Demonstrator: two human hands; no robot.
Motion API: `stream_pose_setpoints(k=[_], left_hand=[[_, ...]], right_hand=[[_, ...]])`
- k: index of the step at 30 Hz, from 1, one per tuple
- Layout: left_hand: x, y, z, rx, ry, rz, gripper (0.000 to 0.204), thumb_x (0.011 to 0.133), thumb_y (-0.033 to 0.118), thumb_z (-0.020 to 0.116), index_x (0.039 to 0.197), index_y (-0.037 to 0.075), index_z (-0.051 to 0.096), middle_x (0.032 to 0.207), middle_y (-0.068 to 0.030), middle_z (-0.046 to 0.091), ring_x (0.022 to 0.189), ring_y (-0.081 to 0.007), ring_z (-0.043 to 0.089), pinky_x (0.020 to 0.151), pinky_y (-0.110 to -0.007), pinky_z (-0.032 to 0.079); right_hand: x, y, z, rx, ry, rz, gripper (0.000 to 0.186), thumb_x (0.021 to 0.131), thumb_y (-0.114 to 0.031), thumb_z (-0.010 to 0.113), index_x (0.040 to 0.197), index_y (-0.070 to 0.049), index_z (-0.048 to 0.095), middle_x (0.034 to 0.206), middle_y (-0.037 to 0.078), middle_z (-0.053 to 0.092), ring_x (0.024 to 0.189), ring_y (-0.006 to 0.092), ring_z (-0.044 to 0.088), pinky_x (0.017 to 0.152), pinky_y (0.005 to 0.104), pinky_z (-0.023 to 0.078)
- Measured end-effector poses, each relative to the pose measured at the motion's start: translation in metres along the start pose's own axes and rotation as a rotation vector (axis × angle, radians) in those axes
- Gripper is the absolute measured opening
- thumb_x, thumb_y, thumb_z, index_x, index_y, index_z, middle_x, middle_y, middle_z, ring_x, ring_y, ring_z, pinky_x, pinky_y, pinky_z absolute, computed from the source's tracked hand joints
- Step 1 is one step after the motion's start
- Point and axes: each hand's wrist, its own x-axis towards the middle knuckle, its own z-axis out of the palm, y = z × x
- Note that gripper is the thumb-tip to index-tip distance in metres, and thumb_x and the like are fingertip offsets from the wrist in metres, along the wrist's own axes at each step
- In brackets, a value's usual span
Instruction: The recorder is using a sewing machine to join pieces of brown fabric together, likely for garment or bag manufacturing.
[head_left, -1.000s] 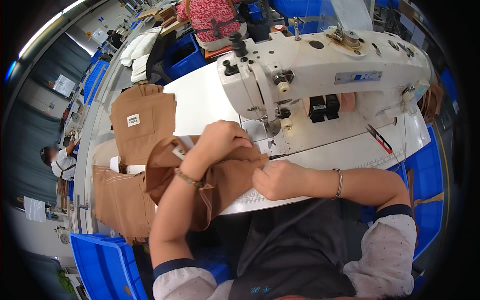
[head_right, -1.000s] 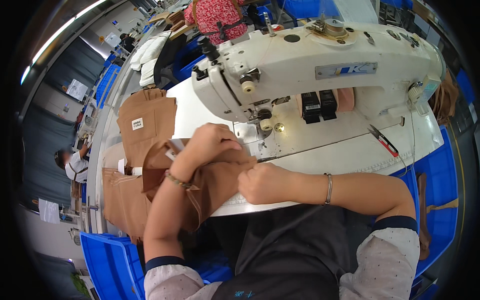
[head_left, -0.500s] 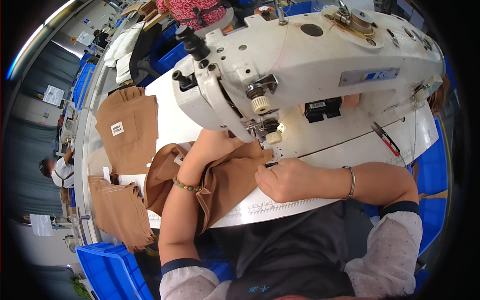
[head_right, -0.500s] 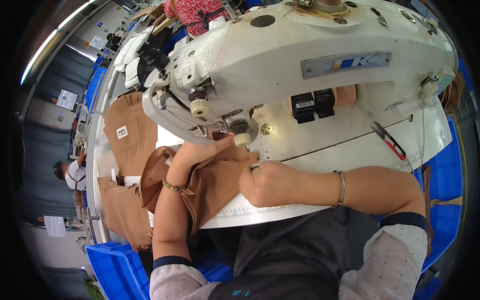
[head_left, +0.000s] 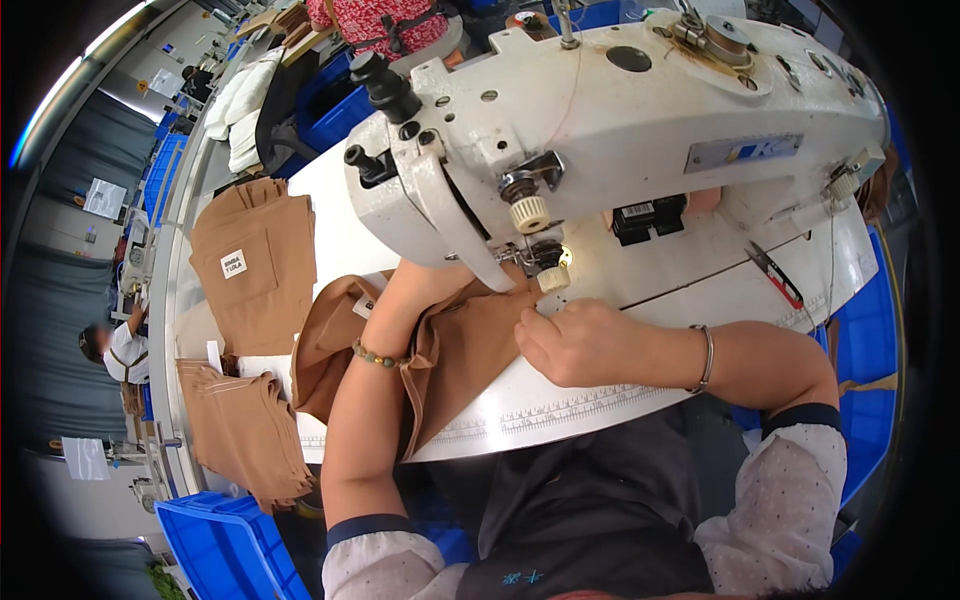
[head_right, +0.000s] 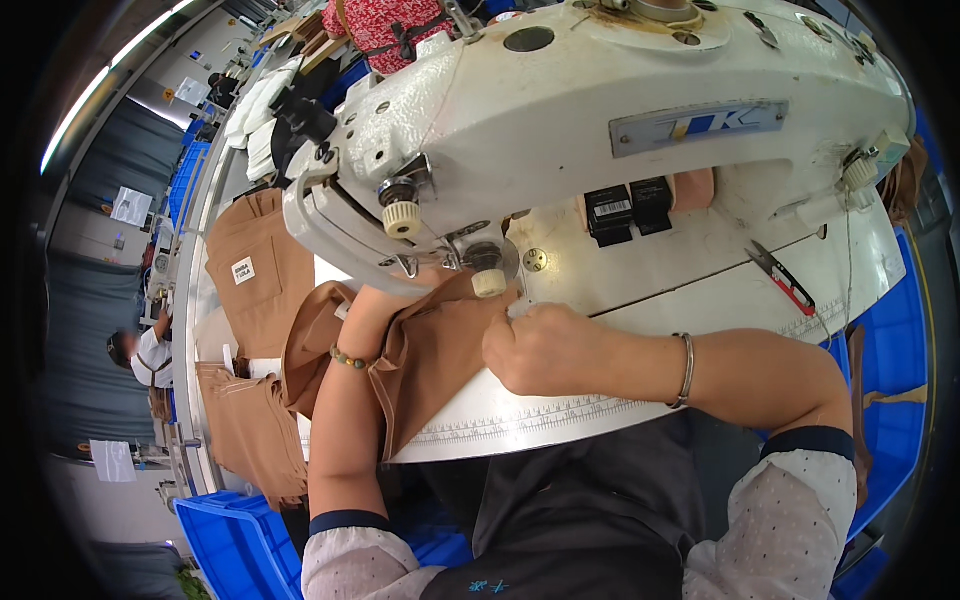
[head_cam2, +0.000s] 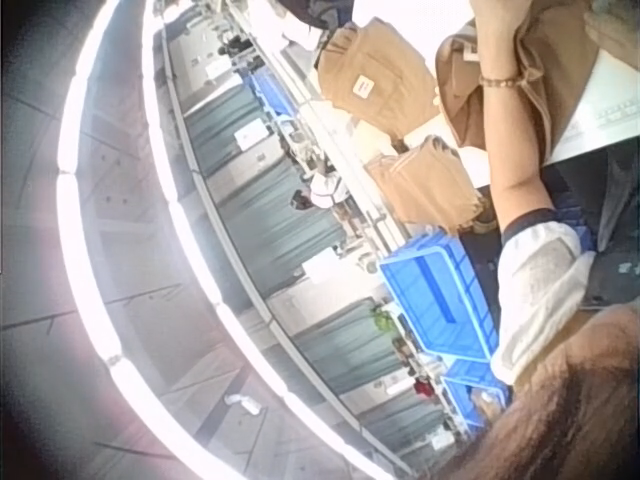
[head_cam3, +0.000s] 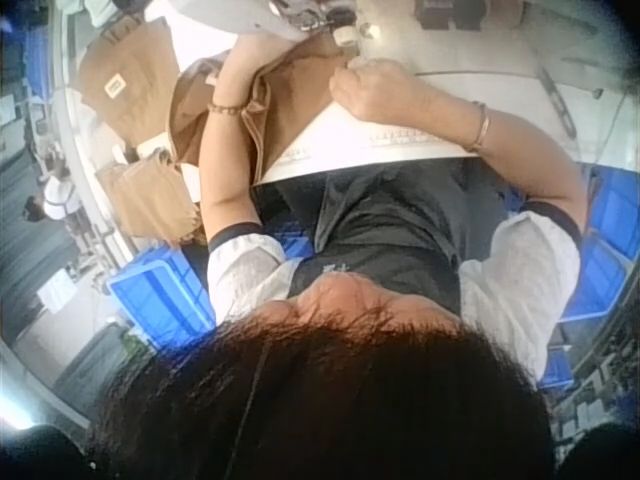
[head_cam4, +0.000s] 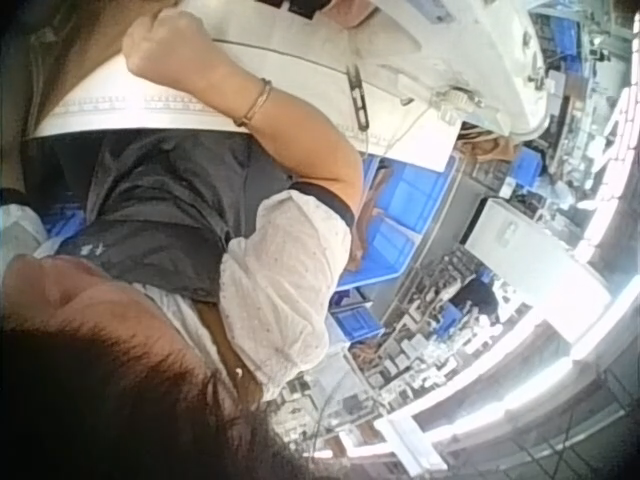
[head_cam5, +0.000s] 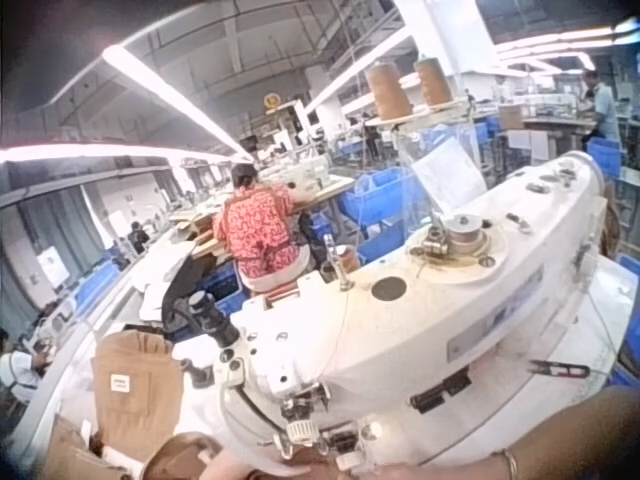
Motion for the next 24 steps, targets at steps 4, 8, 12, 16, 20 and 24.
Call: stream_pose_setpoints(k=[4,8,12,16,20,24], left_hand=[[-0.005,0.005,-0.004,-0.016,0.024,-0.066,0.027,0.085,0.012,0.075,0.109,0.003,0.069,0.102,-0.0118,0.071,0.093,-0.0267,0.066,0.080,-0.036,0.053],[-0.020,0.053,-0.006,0.385,0.080,-0.090,0.033,0.084,0.015,0.075,0.115,0.006,0.069,0.108,-0.0123,0.069,0.104,-0.0296,0.064,0.094,-0.047,0.048],[-0.056,0.098,0.013,0.753,0.093,-0.086,0.037,0.086,0.022,0.074,0.120,0.008,0.070,0.122,-0.0068,0.066,0.126,-0.0286,0.056,0.108,-0.065,0.033],[-0.086,0.084,0.038,0.616,0.131,0.004,0.042,0.087,0.017,0.074,0.129,0.012,0.068,0.127,-0.0032,0.065,0.132,-0.0300,0.054,0.111,-0.060,0.033],[-0.087,0.081,0.038,0.602,0.150,0.035,0.042,0.087,0.017,0.074,0.128,0.012,0.069,0.127,-0.0036,0.065,0.130,-0.0301,0.055,0.111,-0.060,0.033],[-0.077,0.071,0.033,0.604,0.168,0.065,0.036,0.087,0.017,0.073,0.122,0.010,0.071,0.125,-0.0047,0.066,0.128,-0.0307,0.057,0.109,-0.056,0.036]], right_hand=[[0.003,-0.002,-0.001,0.009,-0.063,-0.022,0.015,0.072,-0.013,0.065,0.074,0.001,0.065,0.077,0.018,0.066,0.048,0.0146,0.059,0.042,0.0274,0.046],[-0.003,-0.001,-0.001,0.019,-0.044,0.018,0.017,0.072,-0.013,0.065,0.077,0.003,0.067,0.078,0.019,0.067,0.048,0.0154,0.061,0.043,0.0278,0.047],[-0.003,-0.006,-0.004,0.004,-0.117,0.007,0.021,0.076,-0.013,0.066,0.086,0.004,0.070,0.088,0.022,0.071,0.051,0.0157,0.063,0.044,0.0272,0.049],[-0.001,-0.020,-0.016,-0.070,-0.257,0.015,0.024,0.081,-0.012,0.066,0.095,0.006,0.071,0.100,0.028,0.072,0.051,0.0143,0.062,0.043,0.0270,0.049],[-0.003,-0.023,-0.018,-0.061,-0.259,0.016,0.026,0.081,-0.011,0.065,0.098,0.008,0.071,0.101,0.032,0.071,0.049,0.0139,0.060,0.041,0.0274,0.047],[-0.002,-0.018,-0.011,-0.067,-0.218,0.044,0.026,0.080,-0.012,0.066,0.096,0.008,0.071,0.102,0.031,0.071,0.048,0.0136,0.060,0.040,0.0275,0.045]])
